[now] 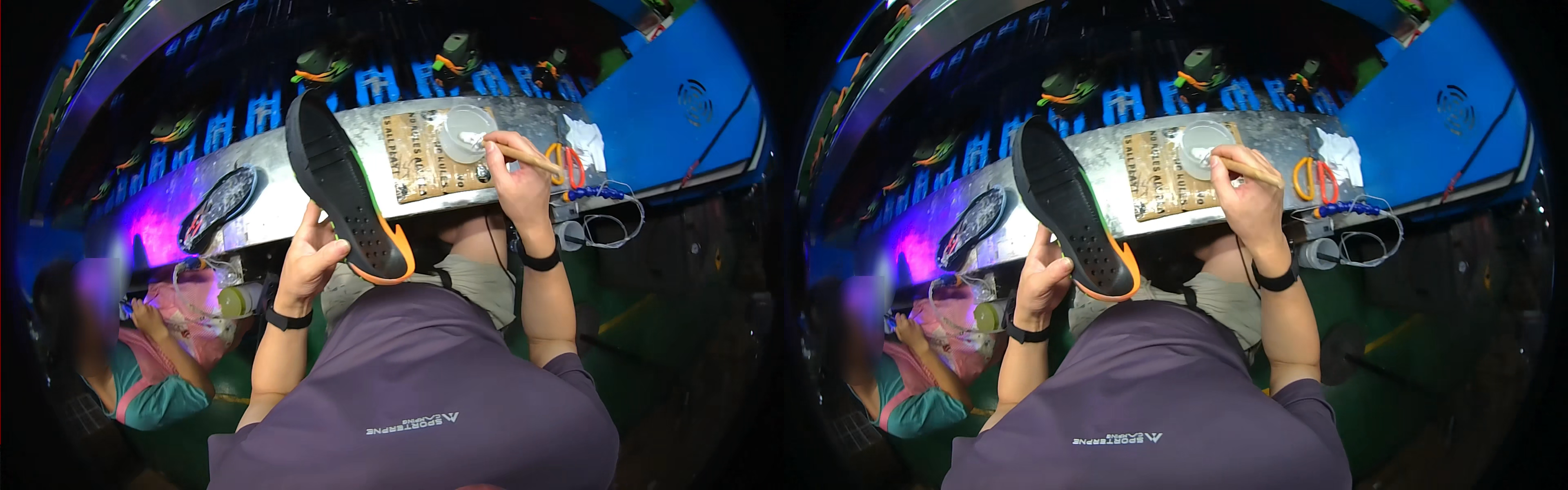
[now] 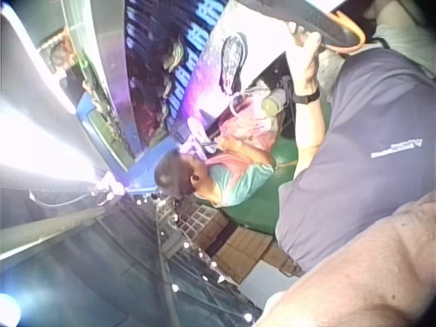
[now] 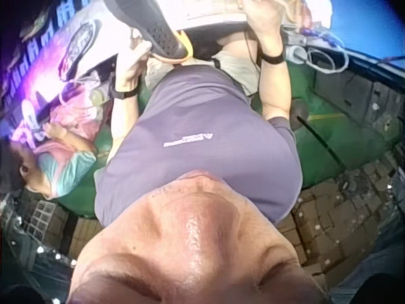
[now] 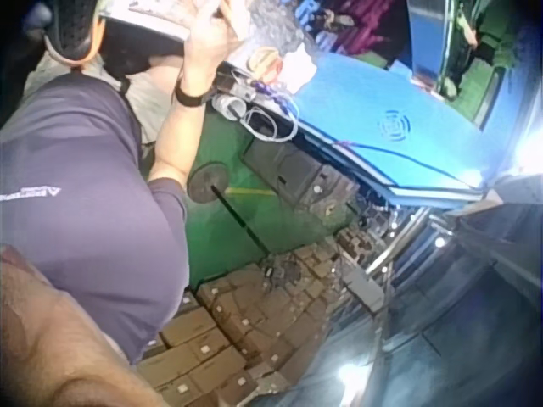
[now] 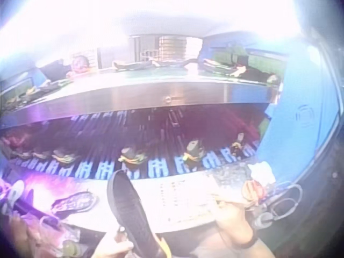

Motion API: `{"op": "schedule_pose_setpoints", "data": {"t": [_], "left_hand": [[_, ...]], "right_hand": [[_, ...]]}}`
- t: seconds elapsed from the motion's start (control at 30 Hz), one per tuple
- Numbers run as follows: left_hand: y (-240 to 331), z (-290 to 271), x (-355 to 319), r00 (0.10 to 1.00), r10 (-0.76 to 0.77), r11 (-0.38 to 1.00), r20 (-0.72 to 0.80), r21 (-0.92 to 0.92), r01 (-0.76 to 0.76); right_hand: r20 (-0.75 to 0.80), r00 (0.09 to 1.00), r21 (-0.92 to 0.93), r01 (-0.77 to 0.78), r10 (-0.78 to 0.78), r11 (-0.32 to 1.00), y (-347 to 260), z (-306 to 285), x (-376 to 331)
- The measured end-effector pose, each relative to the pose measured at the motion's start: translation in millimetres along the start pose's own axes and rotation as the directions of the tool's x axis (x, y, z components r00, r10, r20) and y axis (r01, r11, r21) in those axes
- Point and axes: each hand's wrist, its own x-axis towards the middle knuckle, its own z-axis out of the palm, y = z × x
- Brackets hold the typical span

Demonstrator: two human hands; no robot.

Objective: Apply glue to shoe outsoles using a brush and place them on a conveyor belt.

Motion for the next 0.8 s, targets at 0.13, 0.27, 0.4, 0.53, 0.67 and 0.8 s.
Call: {"op": "schedule_pose_setpoints", "data": {"t": [0.13,0.27,0.4,0.53,0.67,0.8], "left_hand": [[-7,-3,6,0.996,-0.076,0.997,-0.042,-0.007,0.076],[-5,1,8,0.998,-0.025,1.0,-0.06,0.009,0.026],[-6,1,11,0.994,0.029,0.999,-0.102,0.036,-0.026],[-3,-1,14,0.992,0.049,0.999,-0.112,0.002,-0.049],[-3,-6,16,0.993,0.074,0.996,-0.092,0.048,-0.07],[1,-3,18,0.995,0.077,0.994,-0.065,0.081,-0.072]], "right_hand": [[-0.049,0.996,-0.134,-0.087,0.081,0.987,26,-14,-2],[-0.013,0.991,-0.121,-0.134,0.133,0.984,34,-15,-10],[-0.031,0.972,0.001,-0.231,0.231,0.973,25,-17,-11],[0.166,0.952,0.329,-0.298,0.256,0.896,2,-16,-23],[0.449,0.884,0.448,-0.349,0.131,0.823,-27,-11,-37],[0.553,0.832,0.452,-0.25,-0.049,0.856,-35,2,-41]]}}
